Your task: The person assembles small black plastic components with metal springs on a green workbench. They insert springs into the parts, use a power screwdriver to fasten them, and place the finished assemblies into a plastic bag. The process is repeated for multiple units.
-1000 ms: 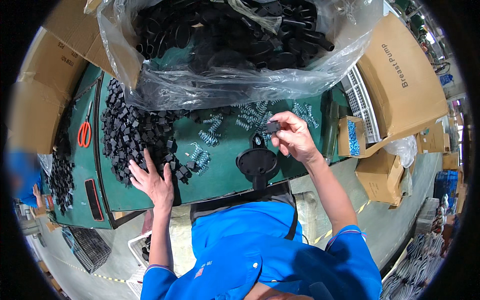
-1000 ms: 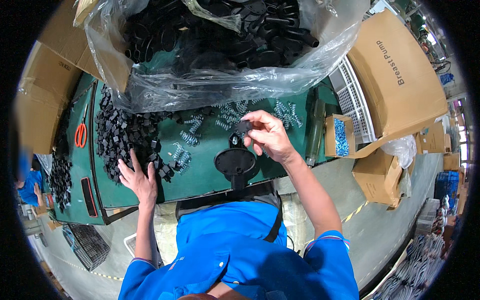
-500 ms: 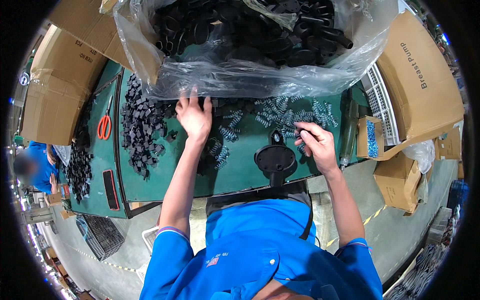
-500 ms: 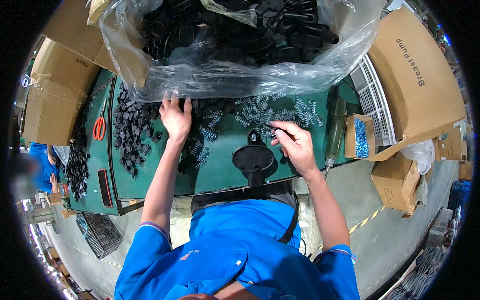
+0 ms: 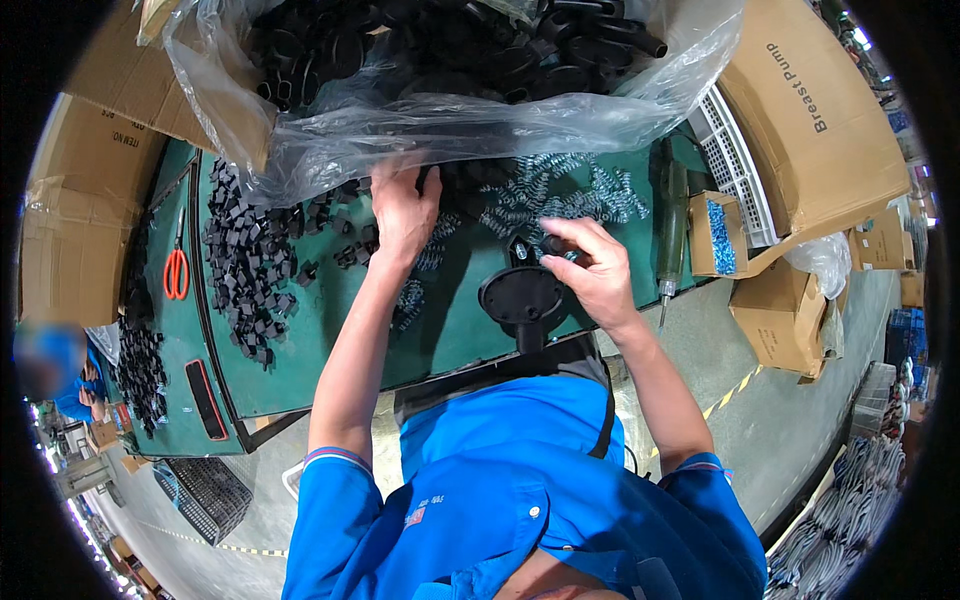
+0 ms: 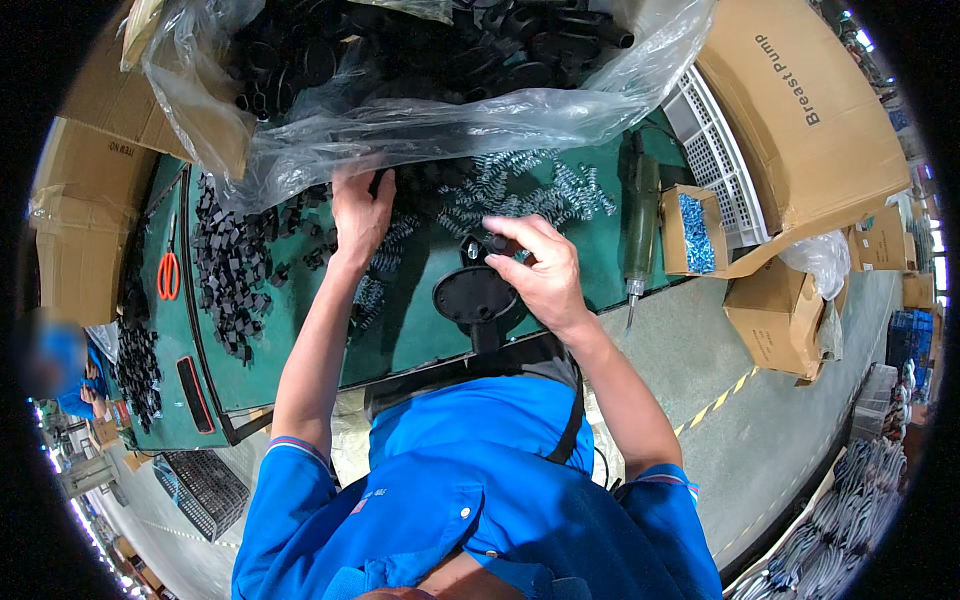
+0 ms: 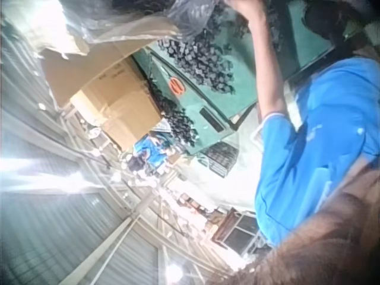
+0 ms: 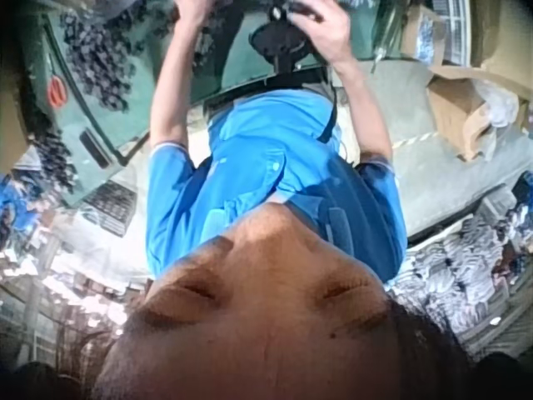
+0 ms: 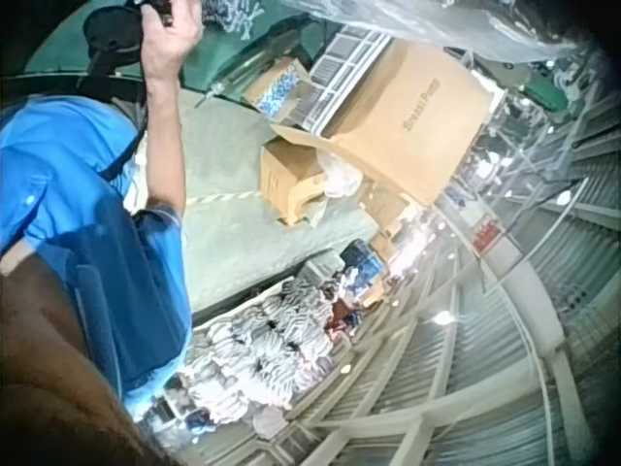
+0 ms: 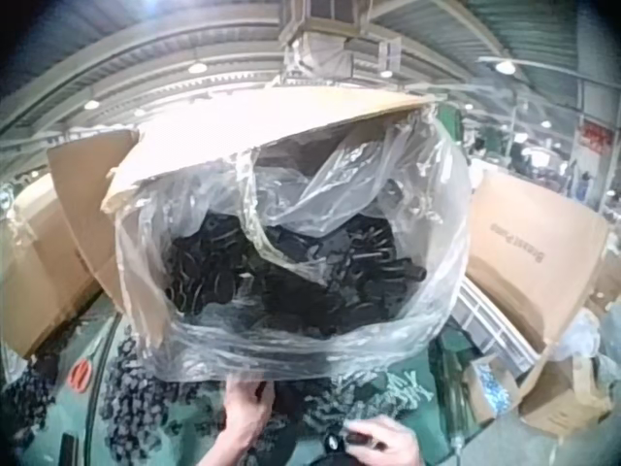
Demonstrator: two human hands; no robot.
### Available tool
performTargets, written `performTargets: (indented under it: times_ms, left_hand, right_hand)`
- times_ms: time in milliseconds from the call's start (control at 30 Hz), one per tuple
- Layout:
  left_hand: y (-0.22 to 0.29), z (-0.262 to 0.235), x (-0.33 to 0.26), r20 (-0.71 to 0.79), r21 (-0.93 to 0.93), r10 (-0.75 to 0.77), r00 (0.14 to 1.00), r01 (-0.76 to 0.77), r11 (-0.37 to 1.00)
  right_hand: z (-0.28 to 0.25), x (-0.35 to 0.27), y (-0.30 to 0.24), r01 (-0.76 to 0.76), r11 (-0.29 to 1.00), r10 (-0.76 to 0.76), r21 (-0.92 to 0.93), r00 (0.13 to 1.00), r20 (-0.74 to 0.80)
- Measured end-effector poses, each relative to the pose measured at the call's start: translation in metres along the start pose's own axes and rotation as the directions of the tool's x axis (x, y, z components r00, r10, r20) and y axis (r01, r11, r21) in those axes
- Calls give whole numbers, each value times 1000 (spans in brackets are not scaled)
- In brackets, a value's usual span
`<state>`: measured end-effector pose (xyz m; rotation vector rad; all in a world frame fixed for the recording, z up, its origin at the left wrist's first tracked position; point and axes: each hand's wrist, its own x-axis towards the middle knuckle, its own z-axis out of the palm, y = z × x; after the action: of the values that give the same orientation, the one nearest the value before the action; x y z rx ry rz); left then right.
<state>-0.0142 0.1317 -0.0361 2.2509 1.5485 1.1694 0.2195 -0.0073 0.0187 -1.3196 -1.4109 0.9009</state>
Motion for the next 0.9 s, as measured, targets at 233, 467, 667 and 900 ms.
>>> performTargets:
  times_ms: [233,467,667,900]
  left_hand:
    - [67,-42,-47,38,-28,50,998,-49,998]
    - [107,-36,-87,437,-167,-285,853,389,906]
    - [99,-21,-84,615,-218,-318,722,543,811]
    - [89,-29,-63,902,-379,-277,331,914,-144]
  right_hand:
    - [19,3,-1,47,986,-53,-157,998,-34]
    - [24,2,5,62,979,-77,-197,995,-67]
    - [33,1,15,93,946,-144,-309,979,-145]
    - [34,-5,14,-13,983,-29,-183,974,-226]
